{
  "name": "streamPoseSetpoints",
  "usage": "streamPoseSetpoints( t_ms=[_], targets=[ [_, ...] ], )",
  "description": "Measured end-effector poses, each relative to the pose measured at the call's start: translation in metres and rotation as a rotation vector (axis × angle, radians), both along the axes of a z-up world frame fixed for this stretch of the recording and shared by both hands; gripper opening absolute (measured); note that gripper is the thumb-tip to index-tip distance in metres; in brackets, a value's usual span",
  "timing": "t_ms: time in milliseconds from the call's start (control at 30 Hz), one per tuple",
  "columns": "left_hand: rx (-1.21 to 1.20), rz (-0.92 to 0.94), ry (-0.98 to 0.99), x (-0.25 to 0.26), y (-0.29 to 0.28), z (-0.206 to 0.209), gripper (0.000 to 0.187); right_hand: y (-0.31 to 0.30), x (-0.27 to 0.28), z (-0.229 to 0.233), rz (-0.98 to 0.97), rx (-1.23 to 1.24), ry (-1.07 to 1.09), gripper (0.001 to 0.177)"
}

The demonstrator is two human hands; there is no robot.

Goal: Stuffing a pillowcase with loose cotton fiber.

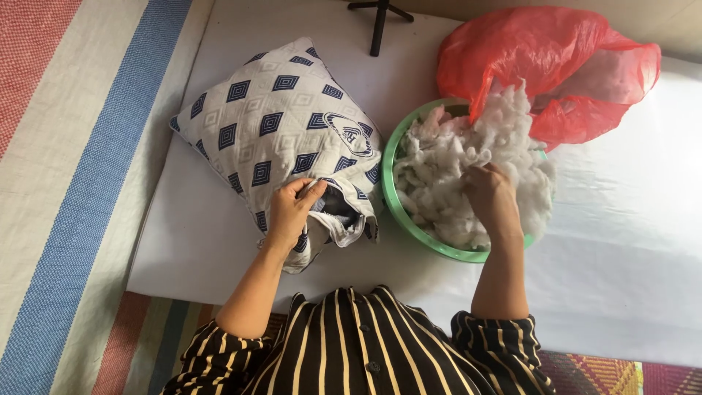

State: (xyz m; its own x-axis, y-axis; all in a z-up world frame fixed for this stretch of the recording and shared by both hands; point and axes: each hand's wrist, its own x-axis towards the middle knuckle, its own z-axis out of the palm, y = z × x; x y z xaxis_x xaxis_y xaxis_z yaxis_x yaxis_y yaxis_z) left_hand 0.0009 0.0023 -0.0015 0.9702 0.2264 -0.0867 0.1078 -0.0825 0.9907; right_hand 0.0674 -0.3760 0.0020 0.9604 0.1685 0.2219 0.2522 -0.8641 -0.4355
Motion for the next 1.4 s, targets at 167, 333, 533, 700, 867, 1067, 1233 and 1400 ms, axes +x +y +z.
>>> streamPoseSetpoints(
  t_ms=[167, 333, 533, 700, 867, 1067, 1233, 1400],
  targets=[
    [0.012, -0.008, -0.016, 0.001, 0.001, -0.003, 0.029, 0.010, -0.009, 0.048, -0.027, 0.105, -0.153, 0.020],
    [-0.011, -0.022, -0.032, 0.001, 0.001, -0.004, 0.029, 0.019, -0.015, 0.072, -0.216, 0.261, -0.040, 0.020],
    [-0.035, -0.012, -0.033, 0.002, 0.001, -0.004, 0.028, 0.005, -0.006, 0.043, -0.103, 0.476, -0.207, 0.026],
    [-0.014, -0.006, -0.033, 0.003, 0.000, -0.005, 0.029, 0.042, -0.018, 0.047, 0.029, 0.901, 0.092, 0.025],
    [-0.019, 0.014, -0.022, 0.005, -0.001, -0.010, 0.029, 0.111, -0.033, 0.030, 0.194, 0.781, 0.163, 0.025],
    [-0.022, 0.021, -0.023, 0.003, -0.002, -0.004, 0.028, 0.198, -0.078, 0.028, 0.261, 0.552, -0.037, 0.041],
    [0.002, 0.032, -0.050, 0.000, 0.000, -0.001, 0.028, 0.219, -0.086, -0.006, 0.444, 0.499, -0.094, 0.035],
    [0.128, -0.036, -0.072, -0.009, -0.007, 0.015, 0.031, 0.225, -0.047, -0.095, 0.484, 0.365, 0.204, 0.013]
  ],
)
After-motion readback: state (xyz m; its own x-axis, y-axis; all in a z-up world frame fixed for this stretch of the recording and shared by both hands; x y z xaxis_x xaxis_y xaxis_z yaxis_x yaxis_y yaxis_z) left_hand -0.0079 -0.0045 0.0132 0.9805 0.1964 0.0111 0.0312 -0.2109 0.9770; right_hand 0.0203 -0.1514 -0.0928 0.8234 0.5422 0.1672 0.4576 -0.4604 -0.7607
